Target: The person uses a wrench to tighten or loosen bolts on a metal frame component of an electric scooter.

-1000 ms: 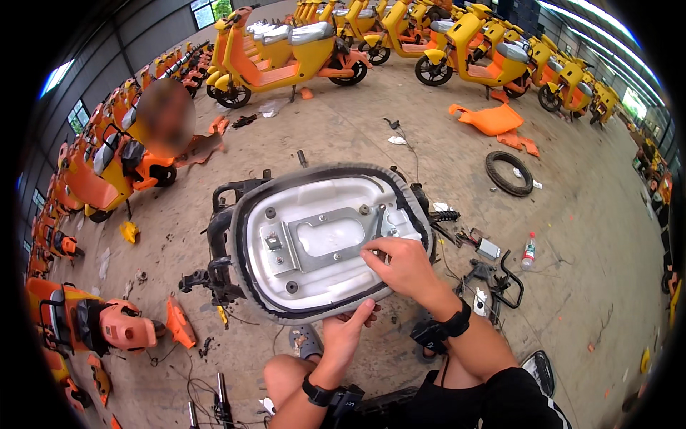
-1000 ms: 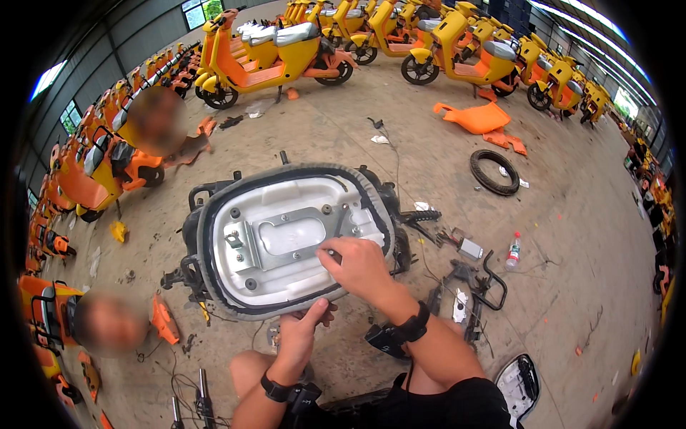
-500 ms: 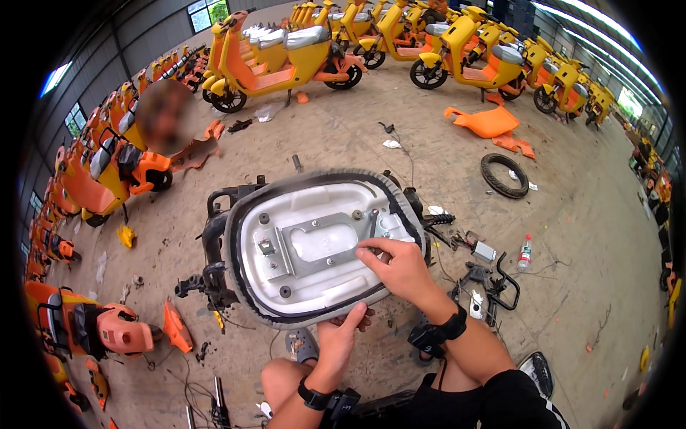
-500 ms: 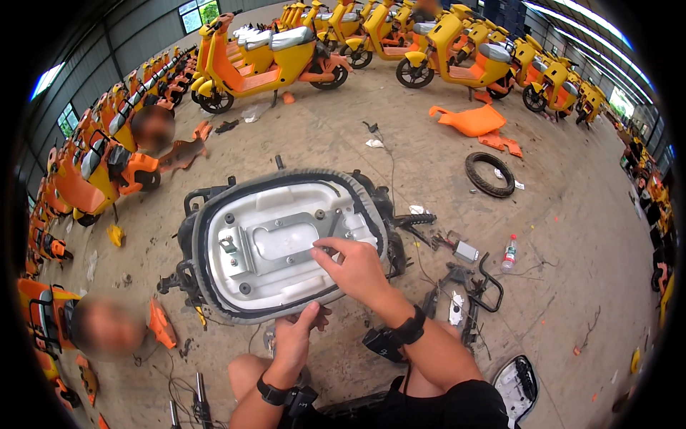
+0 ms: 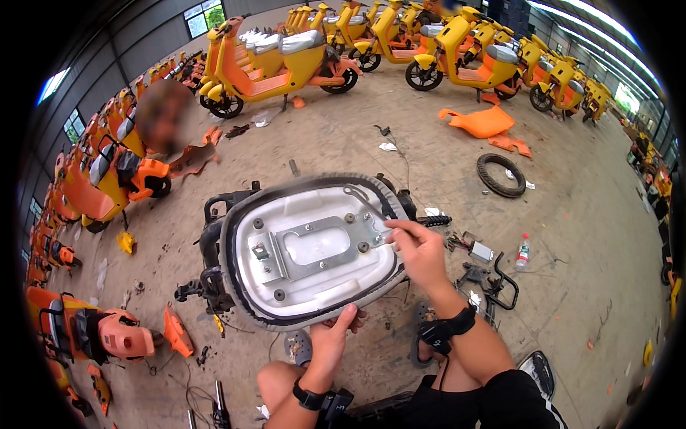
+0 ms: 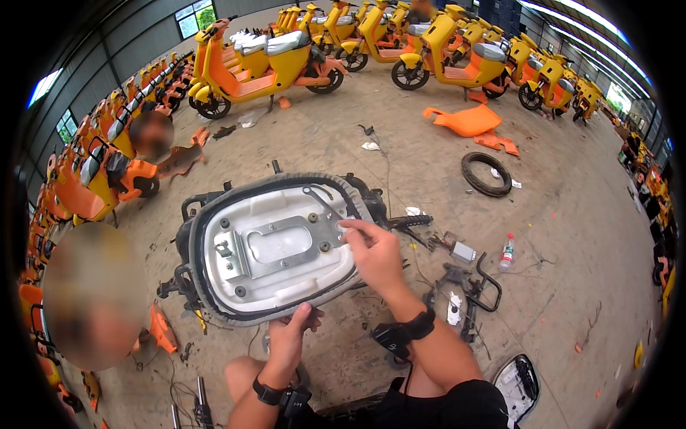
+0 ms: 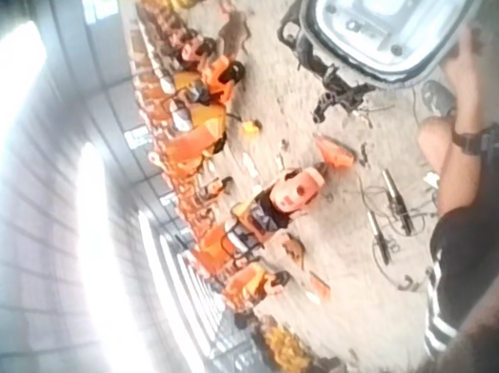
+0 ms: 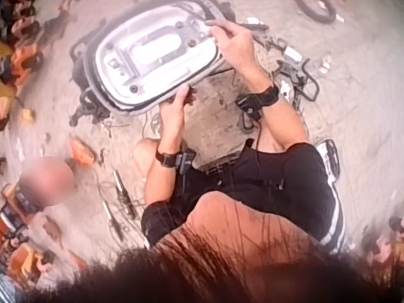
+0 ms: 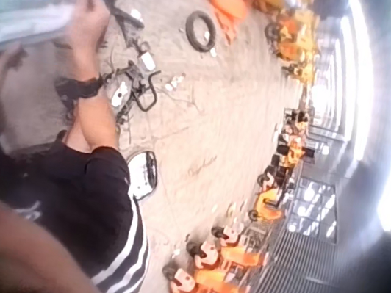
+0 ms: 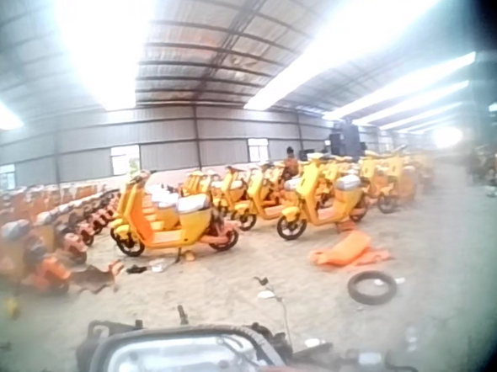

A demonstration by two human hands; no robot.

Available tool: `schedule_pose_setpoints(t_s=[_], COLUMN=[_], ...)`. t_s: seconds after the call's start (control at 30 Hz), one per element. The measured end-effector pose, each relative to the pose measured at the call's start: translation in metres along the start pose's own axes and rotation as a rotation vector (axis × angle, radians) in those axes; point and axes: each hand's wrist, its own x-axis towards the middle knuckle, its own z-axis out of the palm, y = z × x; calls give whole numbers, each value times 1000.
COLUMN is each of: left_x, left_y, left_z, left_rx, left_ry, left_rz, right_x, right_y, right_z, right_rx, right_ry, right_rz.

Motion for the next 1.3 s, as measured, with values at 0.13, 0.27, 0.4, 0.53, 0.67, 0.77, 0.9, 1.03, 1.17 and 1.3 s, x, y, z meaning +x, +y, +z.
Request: schedule_pose_setpoints(t_s=[0.13,0.27,0.4,0.53,0.67,0.77,0.9,1.03,1.17,1.3], left_x=[1,0,0,2,1,2,2,1,-1,1], left_y=[-3,-1,0,-3,-3,-4,-5,0,0,-1], left_z=[1,2,3,2,2,1,1,3,2,2], left_rx=[-21,-14,-21,-24,-19,-22,-22,-21,-16,-11], left_ry=[-15,-11,-6,-12,-2,-5,-5,-20,-17,-25], left_rz=[22,14,11,24,13,16,5,6,-1,-6], right_x=[10,14,12,10,11,12,13,13,15,13], right_y=[12,24,28,28,27,26,28,25,22,26], right_z=[-29,-45,-49,-48,-49,-49,-48,-47,-45,-46], right_rx=[-17,-182,-217,-259,-384,-462,-527,-613,-752,-837], right_ry=[32,24,-9,-14,-27,17,-23,-36,-47,-75], right_rz=[5,-36,-41,-17,-29,-49,-74,-117,-138,-197])
